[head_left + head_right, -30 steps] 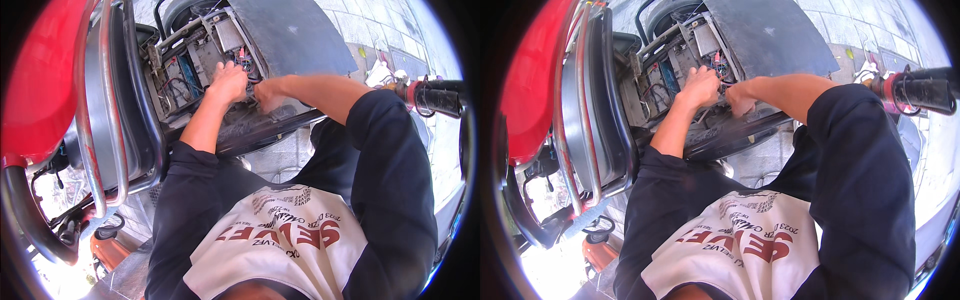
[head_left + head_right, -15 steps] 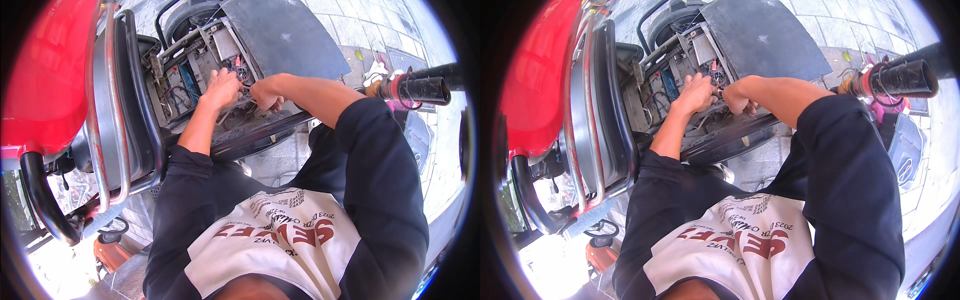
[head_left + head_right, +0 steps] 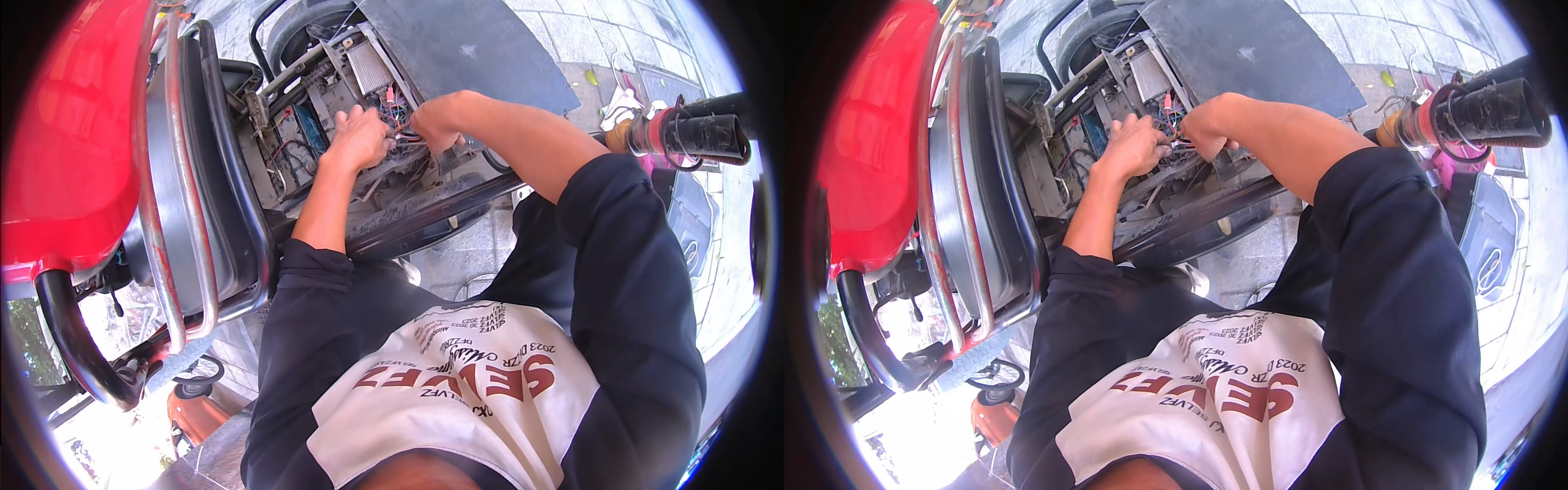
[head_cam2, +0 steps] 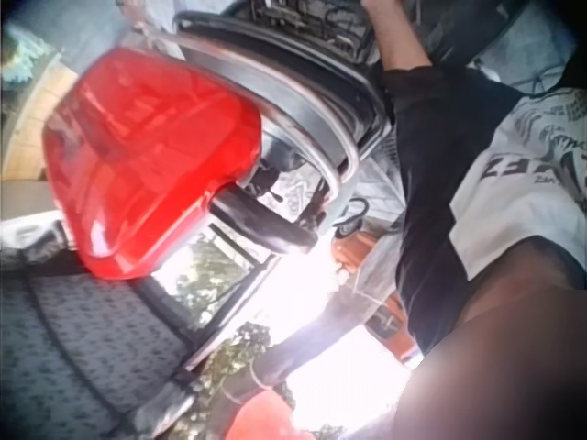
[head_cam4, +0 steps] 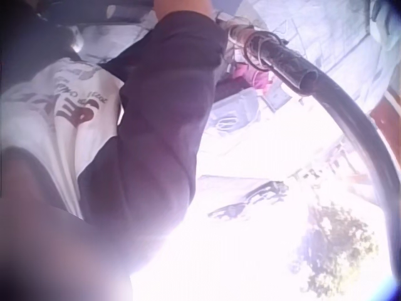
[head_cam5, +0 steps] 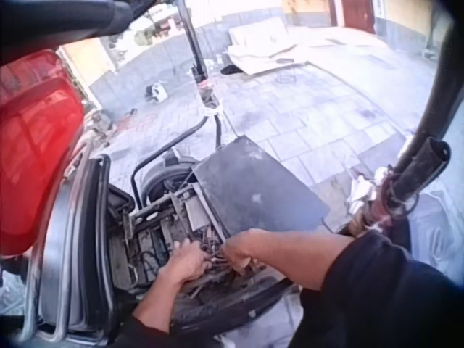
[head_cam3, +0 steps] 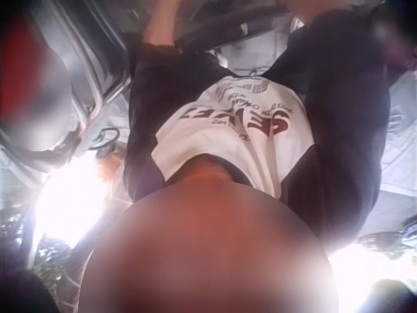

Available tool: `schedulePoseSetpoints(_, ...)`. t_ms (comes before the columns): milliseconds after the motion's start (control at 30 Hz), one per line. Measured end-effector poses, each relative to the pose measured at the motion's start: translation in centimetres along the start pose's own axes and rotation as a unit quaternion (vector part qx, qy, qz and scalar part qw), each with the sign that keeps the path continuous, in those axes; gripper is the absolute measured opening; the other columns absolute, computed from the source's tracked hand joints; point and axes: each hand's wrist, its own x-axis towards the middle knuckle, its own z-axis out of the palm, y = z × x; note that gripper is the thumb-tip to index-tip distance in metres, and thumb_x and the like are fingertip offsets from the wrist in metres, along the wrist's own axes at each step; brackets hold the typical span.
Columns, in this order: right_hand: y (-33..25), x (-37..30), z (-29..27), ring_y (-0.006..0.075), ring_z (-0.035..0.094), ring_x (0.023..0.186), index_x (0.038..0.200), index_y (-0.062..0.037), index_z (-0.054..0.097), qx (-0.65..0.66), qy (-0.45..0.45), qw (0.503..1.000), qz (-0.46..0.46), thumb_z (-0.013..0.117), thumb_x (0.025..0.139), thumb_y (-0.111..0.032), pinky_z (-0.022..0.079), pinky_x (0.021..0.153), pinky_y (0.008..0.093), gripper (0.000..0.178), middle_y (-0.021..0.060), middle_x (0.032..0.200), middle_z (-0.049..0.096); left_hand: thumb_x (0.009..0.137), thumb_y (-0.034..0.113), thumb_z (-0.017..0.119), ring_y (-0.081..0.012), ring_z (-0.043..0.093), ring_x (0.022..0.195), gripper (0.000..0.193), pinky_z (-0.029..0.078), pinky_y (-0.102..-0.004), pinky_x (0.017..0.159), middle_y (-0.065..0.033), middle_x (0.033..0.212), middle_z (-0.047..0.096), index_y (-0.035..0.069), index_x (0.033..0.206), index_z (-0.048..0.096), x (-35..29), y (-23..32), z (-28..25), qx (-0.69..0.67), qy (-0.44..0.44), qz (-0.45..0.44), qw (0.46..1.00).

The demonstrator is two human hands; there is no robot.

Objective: The person works on the exposed wiring and internal components of a red moped's under-seat compartment. They use a screwdriver to adjust connections and manipulate wires within the electrical assembly.

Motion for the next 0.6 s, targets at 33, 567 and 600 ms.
schedulePoseSetpoints(33,0.1,-0.2,-0.2,0.0305,0.08,0.075,0.091,0.0059,0.077,-0.012,0.014,1.0,0.002,0.067,0.084,-0.008,0.062,0.067,0.0436,0.019,0.019,0.081,0.078,0.097,0.033,0.076,-0.0346,0.054,0.122,0.025,0.036,-0.0501,0.105,-0.0133,0.118,0.066,0.023,0.117,0.087,0.0,-0.1,0.2,0.002,0.005,-0.005,1.0)
schedulePoseSetpoints(567,1.2,0.2,-1.2,0.0375,0.077,0.11,0.113,-0.0043,0.082,-0.125,0.093,0.988,-0.02,0.073,0.088,-0.011,0.061,0.089,0.0471,0.028,0.0188,0.114,0.081,0.094,0.034,0.078,-0.0371,0.056,0.121,0.027,0.038,-0.0512,0.103,-0.0159,0.119,0.068,0.018,0.113,0.088,0.2,0.0,0.5,0.003,0.03,-0.015,0.999)
schedulePoseSetpoints(600,1.1,0.1,-1.3,0.0374,0.077,0.111,0.113,-0.0044,0.082,-0.13,0.092,0.987,-0.019,0.073,0.088,-0.011,0.061,0.089,0.047,0.028,0.0187,0.114,0.081,0.094,0.034,0.078,-0.0371,0.056,0.121,0.027,0.038,-0.0513,0.103,-0.016,0.119,0.068,0.018,0.113,0.088,0.3,0.0,0.5,0.003,0.031,-0.015,0.999)
